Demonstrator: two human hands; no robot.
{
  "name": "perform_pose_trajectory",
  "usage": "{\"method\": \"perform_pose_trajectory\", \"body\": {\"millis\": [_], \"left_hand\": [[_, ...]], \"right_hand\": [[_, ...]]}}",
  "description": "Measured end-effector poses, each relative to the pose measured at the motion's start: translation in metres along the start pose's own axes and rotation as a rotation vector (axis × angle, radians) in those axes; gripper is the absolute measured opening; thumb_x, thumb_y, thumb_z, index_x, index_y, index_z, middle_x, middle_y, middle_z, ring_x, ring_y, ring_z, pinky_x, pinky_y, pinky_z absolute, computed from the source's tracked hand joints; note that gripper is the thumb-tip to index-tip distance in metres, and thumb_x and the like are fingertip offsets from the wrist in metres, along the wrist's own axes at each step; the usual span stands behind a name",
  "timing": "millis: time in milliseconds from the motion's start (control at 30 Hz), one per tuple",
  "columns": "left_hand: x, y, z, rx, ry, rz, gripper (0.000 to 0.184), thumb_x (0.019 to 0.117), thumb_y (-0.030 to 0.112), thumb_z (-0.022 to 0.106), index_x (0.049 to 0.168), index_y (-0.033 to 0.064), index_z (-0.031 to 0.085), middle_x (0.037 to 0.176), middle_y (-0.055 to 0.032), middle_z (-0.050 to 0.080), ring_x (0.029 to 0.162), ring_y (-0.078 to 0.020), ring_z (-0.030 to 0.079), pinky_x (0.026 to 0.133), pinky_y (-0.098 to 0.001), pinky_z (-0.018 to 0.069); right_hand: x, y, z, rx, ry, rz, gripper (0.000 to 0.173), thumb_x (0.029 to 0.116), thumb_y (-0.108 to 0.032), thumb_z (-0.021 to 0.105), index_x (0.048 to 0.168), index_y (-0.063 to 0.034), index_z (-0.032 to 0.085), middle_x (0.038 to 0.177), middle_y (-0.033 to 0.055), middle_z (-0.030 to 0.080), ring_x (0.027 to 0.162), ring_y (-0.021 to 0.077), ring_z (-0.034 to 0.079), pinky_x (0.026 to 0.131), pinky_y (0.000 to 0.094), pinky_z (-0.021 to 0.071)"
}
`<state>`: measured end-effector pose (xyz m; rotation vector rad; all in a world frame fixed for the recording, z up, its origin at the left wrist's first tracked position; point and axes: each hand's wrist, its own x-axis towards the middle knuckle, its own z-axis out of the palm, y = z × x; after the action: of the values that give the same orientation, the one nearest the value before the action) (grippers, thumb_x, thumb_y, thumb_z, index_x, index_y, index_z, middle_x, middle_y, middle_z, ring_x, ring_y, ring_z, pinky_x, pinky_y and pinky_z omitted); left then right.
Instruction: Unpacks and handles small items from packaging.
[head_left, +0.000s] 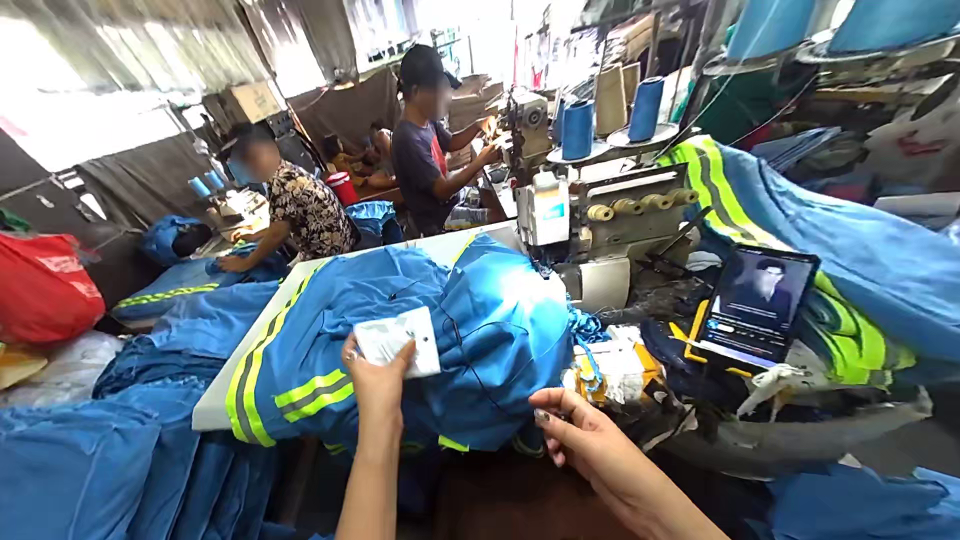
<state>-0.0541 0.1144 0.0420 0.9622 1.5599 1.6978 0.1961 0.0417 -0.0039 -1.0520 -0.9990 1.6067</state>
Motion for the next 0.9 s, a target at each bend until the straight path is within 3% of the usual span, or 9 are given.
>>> {"method": "perform_pose_trajectory", "body": {"millis": [67,100,167,267,367,433,500,633,900], "left_hand": [[0.035,-0.003,0.006,0.289,0.017,0.136,0.101,0.0775,0.011,0.090,0.153,0.0025,0.024,0.130,-0.0291,0.057,0.104,-0.0370,0.068,0.083,-0.0526,0.0597],[0.047,-0.009,0.005,0.463,-0.003,0.168,0.095,0.0790,0.020,0.089,0.151,-0.0026,0.033,0.137,-0.0318,0.053,0.116,-0.0424,0.062,0.095,-0.0580,0.0530],[0.059,-0.019,0.001,0.712,-0.033,0.185,0.086,0.0811,0.034,0.087,0.145,-0.0074,0.048,0.144,-0.0386,0.045,0.129,-0.0562,0.047,0.104,-0.0691,0.0400],[0.043,-0.021,-0.001,0.635,0.110,0.314,0.092,0.0805,0.030,0.087,0.149,-0.0105,0.041,0.148,-0.0428,0.035,0.131,-0.0615,0.042,0.104,-0.0719,0.0385],[-0.007,-0.018,-0.007,0.373,0.075,0.399,0.066,0.0897,0.018,0.077,0.143,-0.0080,0.047,0.144,-0.0315,0.046,0.126,-0.0420,0.053,0.098,-0.0544,0.0487],[-0.053,-0.016,-0.011,0.243,-0.101,0.352,0.040,0.0919,0.013,0.073,0.126,-0.0035,0.062,0.130,-0.0179,0.063,0.116,-0.0258,0.064,0.094,-0.0419,0.0562],[-0.095,-0.016,-0.011,0.155,-0.258,0.311,0.022,0.0908,0.008,0.071,0.111,-0.0006,0.071,0.119,-0.0106,0.070,0.105,-0.0183,0.070,0.088,-0.0333,0.0610],[-0.144,-0.015,-0.008,-0.010,-0.369,0.222,0.017,0.0888,0.003,0.074,0.105,-0.0018,0.074,0.106,-0.0116,0.073,0.092,-0.0189,0.072,0.081,-0.0297,0.0632],[-0.150,-0.012,-0.009,0.046,-0.447,0.259,0.024,0.0884,0.011,0.077,0.111,0.0040,0.076,0.115,-0.0103,0.070,0.095,-0.0169,0.071,0.080,-0.0260,0.0627]], "right_hand": [[-0.002,-0.005,-0.002,0.013,-0.002,0.039,0.039,0.0922,-0.001,0.058,0.130,-0.0048,0.054,0.114,0.0082,0.063,0.087,0.0163,0.067,0.074,0.0311,0.0588],[-0.003,-0.007,-0.003,0.046,-0.028,0.048,0.042,0.0906,0.002,0.054,0.132,-0.0034,0.052,0.119,0.0106,0.064,0.094,0.0195,0.069,0.080,0.0342,0.0598],[-0.007,-0.010,-0.007,0.127,-0.115,0.041,0.042,0.0913,0.005,0.052,0.133,-0.0015,0.052,0.120,0.0133,0.065,0.098,0.0235,0.070,0.087,0.0380,0.0601],[-0.010,-0.018,-0.013,0.239,-0.221,0.028,0.040,0.0959,0.003,0.056,0.135,-0.0009,0.051,0.123,0.0169,0.066,0.106,0.0285,0.070,0.094,0.0422,0.0589],[-0.011,-0.020,-0.015,0.288,-0.264,0.017,0.041,0.0953,0.002,0.060,0.135,0.0000,0.051,0.126,0.0184,0.064,0.114,0.0313,0.067,0.100,0.0444,0.0570],[-0.009,-0.021,-0.013,0.281,-0.301,0.010,0.043,0.0937,0.001,0.065,0.134,-0.0004,0.051,0.124,0.0180,0.066,0.114,0.0311,0.068,0.100,0.0445,0.0572],[-0.009,-0.021,-0.009,0.282,-0.332,0.014,0.046,0.0913,0.004,0.066,0.135,-0.0007,0.051,0.122,0.0193,0.067,0.111,0.0326,0.069,0.097,0.0452,0.0585],[-0.013,-0.021,-0.003,0.257,-0.361,0.005,0.054,0.0889,0.008,0.068,0.138,-0.0037,0.051,0.116,0.0210,0.070,0.102,0.0310,0.072,0.092,0.0428,0.0609],[-0.022,-0.022,0.004,-0.090,-0.312,-0.183,0.059,0.0808,0.004,0.078,0.134,-0.0081,0.056,0.102,0.0087,0.070,0.089,0.0171,0.071,0.082,0.0311,0.0617]]}}
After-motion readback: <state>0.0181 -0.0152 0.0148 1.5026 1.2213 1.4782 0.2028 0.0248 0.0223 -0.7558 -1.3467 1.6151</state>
